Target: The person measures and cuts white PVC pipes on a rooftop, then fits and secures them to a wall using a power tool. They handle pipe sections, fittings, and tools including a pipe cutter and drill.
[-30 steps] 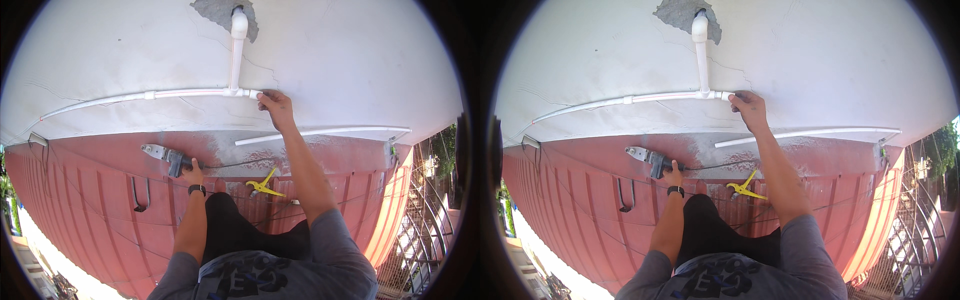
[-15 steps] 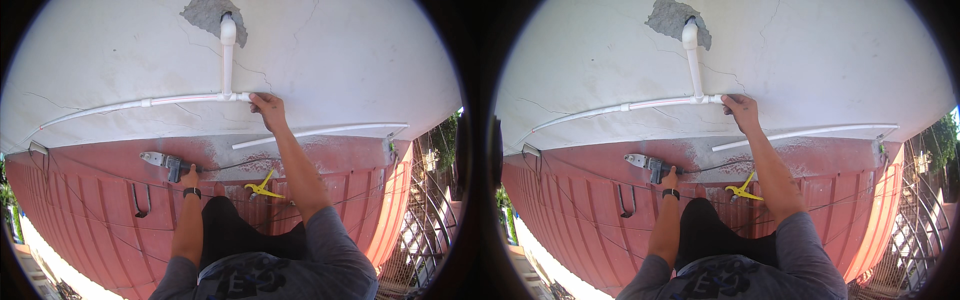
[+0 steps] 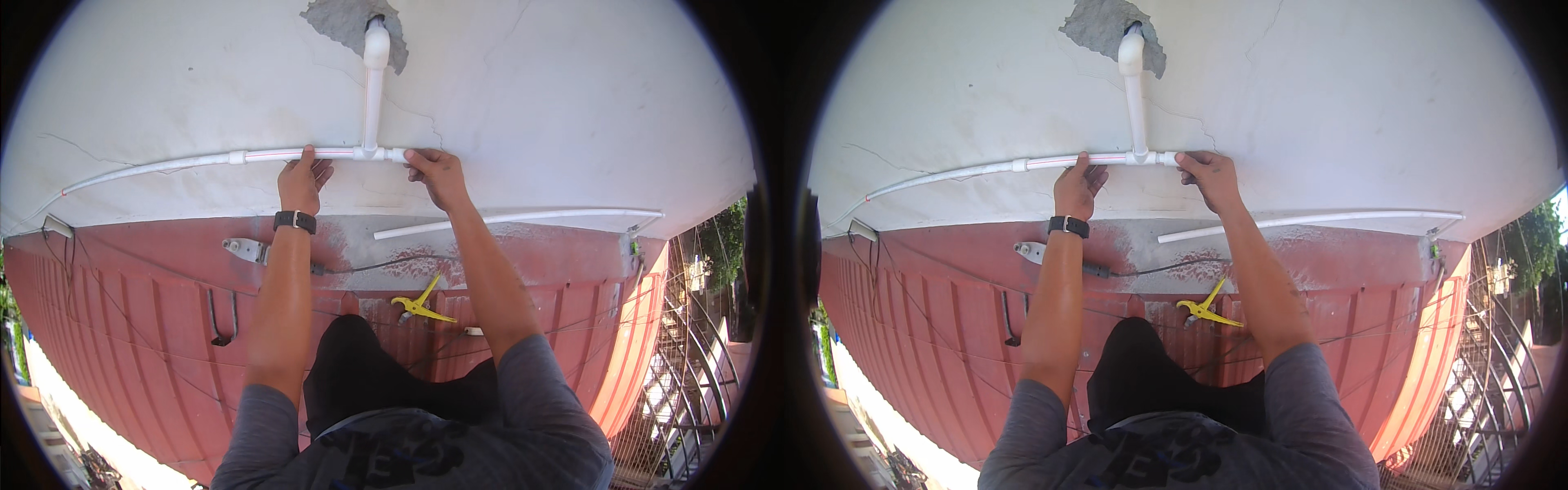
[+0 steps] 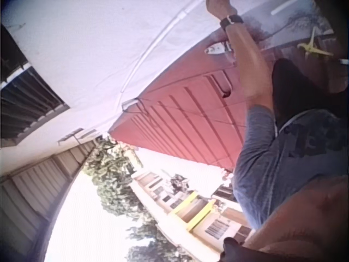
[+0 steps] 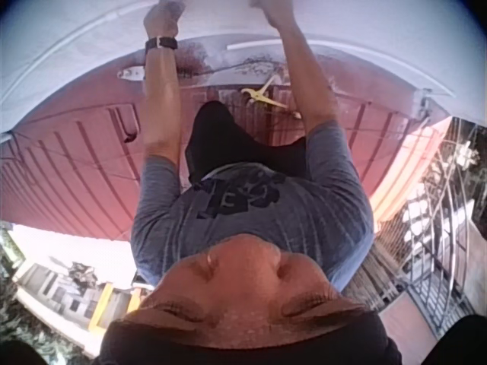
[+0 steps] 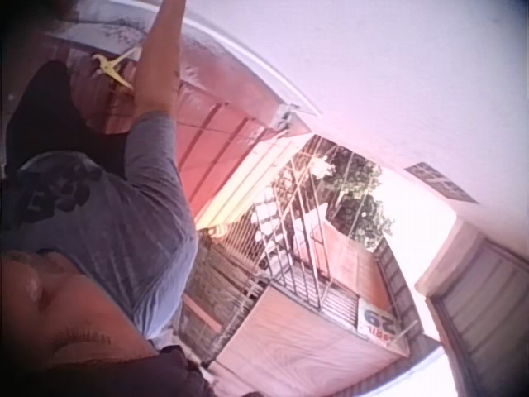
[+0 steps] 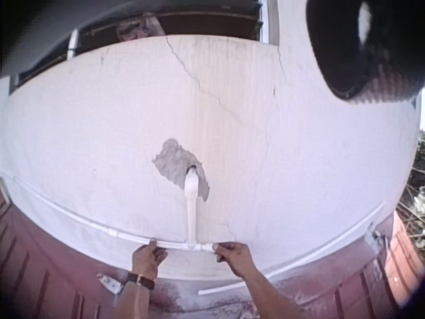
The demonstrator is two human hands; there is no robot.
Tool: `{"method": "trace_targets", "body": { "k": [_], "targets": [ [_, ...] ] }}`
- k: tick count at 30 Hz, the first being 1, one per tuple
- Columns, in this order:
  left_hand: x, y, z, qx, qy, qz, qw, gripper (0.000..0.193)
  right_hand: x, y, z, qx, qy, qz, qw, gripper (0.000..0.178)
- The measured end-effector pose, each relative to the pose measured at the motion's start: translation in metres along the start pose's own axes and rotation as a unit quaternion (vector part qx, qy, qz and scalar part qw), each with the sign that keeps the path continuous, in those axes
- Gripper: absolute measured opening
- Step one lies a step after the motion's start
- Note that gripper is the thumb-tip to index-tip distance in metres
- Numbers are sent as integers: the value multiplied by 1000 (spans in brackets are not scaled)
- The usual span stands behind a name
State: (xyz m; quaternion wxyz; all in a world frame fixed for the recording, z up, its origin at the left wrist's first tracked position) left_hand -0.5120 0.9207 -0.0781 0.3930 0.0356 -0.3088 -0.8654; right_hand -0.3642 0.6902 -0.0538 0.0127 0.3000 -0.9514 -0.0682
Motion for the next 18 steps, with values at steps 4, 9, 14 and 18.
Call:
{"method": "trace_targets", "body": {
  "k": [4, 9, 14, 18],
  "targets": [
    [-6, -2, -4, 5, 1, -41, 999, 45, -5, -3, 11, -36, -10, -10, 999, 36],
    [-5, -2, -5, 27, -4, -64, 998, 45, -8, -1, 18, -90, 6, -20, 996, 33],
    [-14, -1, -5, -5, -12, -107, 994, 45, -7, 4, 6, -38, 21, -14, 999, 28],
    [-8, 3, -5, 9, -9, -87, 996, 40, -6, 5, 8, -59, 30, -14, 998, 32]
  ]
}}
Point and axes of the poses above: each hand's wrist, its own x-axis away from the middle knuckle, its own y-axis out of the palm, z = x × y, the point moved 4 cm from there along -x, towards the middle knuckle, and after that the axes turned 2 degrees about -z, right-handed, at the moved point
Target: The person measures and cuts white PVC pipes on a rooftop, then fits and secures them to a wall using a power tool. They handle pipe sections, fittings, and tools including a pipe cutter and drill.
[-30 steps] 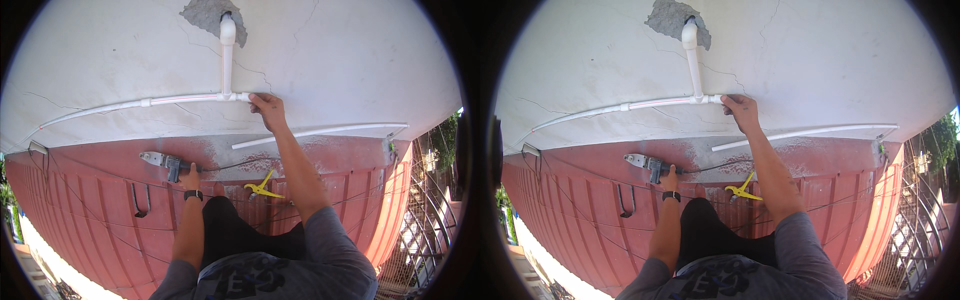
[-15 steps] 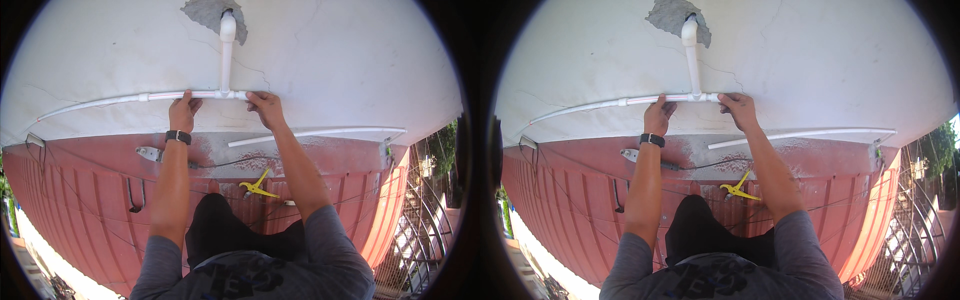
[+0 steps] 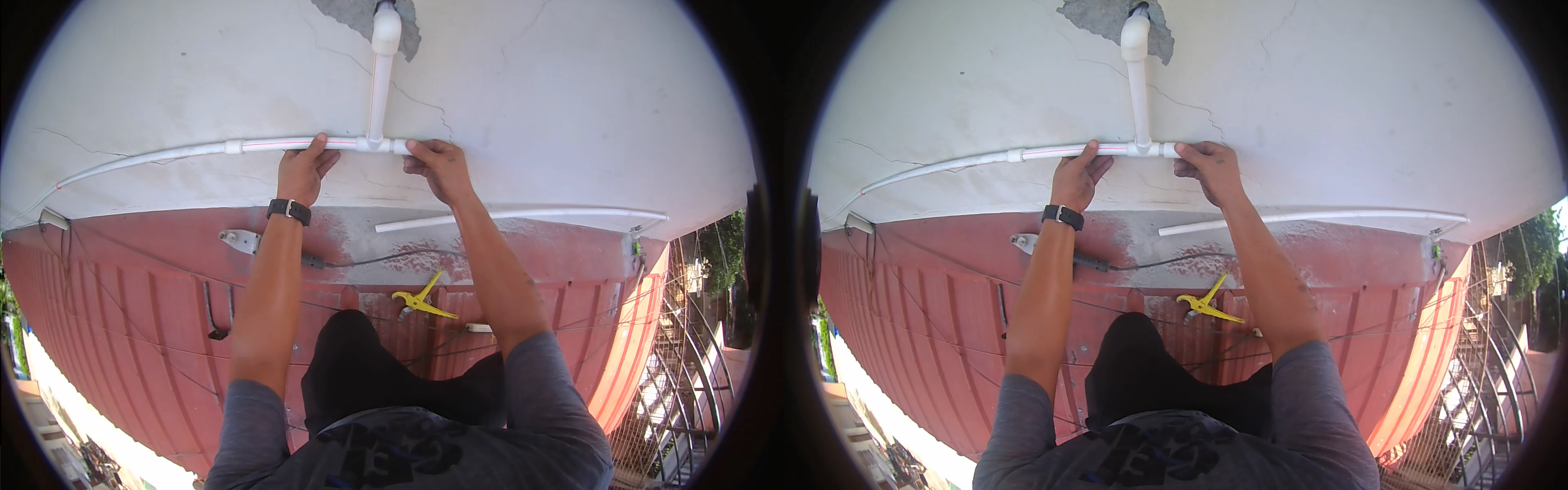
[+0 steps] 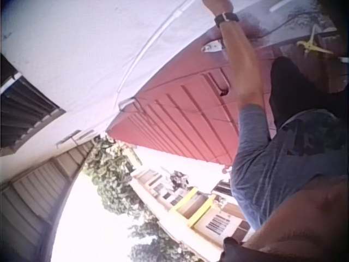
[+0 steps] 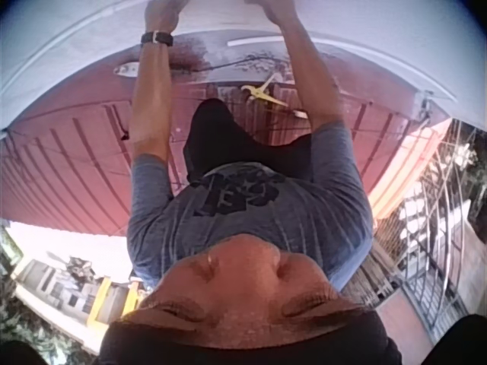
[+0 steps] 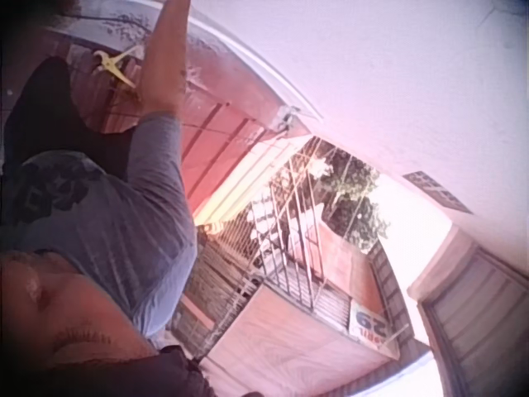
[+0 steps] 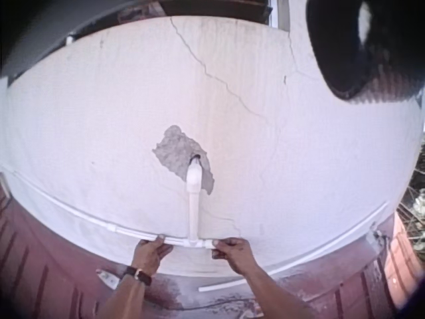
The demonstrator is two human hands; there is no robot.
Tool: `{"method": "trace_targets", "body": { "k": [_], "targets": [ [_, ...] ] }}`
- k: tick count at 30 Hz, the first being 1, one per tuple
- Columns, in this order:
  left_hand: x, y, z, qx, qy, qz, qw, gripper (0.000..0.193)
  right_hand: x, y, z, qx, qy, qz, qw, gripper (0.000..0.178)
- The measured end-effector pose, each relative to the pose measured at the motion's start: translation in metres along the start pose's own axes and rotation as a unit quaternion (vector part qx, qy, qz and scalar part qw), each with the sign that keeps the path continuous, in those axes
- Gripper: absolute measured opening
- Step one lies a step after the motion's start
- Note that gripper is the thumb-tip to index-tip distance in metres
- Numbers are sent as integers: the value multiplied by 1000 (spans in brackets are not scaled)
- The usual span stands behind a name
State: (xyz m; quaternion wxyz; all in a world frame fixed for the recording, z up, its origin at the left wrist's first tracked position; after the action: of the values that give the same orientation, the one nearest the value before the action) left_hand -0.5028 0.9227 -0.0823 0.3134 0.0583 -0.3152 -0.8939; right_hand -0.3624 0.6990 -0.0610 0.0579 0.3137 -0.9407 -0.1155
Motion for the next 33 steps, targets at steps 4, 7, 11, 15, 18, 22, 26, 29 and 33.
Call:
{"method": "trace_targets", "body": {
  "k": [4, 7, 11, 15, 18, 22, 26, 29, 33],
  "targets": [
    [-5, 0, 0, 4, -16, -21, 1000, 36, -3, -1, 4, -23, -5, 0, 1000, 34],
    [-6, -2, 0, 3, -18, -29, 999, 36, -5, 0, 4, -19, 2, -2, 1000, 35],
    [-5, 3, 0, -1, -19, -17, 1000, 34, -4, 1, 3, -30, -2, -1, 1000, 37],
    [-5, 2, 1, -7, -20, -13, 1000, 36, -2, 4, 7, -49, 11, 3, 999, 39],
    [-6, 2, 0, 0, -15, -17, 1000, 37, -2, 3, 9, -53, 11, 3, 999, 40],
    [-4, 4, 1, -5, -20, -17, 1000, 37, 0, 5, 5, -45, 17, 6, 999, 42],
    [-5, 4, 3, -25, -29, -15, 999, 36, 0, 5, 6, -37, 22, 0, 999, 41],
    [-5, 5, 4, -26, -33, -24, 999, 35, -1, 7, 7, -41, 21, 17, 999, 42],
    [-5, 6, 4, -31, -39, -16, 999, 35, 0, 8, 6, -41, 16, 28, 999, 40]
  ]
}}
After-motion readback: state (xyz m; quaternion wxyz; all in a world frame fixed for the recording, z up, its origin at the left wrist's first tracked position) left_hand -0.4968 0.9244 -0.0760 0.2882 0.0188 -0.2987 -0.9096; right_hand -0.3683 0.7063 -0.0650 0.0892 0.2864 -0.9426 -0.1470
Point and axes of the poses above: each hand's wrist, its own x-axis away from the middle knuckle, its own y-axis out of the palm, z = x × y, the point moved 4 cm from there along -x, towards the middle knuckle, and after that the axes turned 2 degrees about -z, right-handed, at the moved point
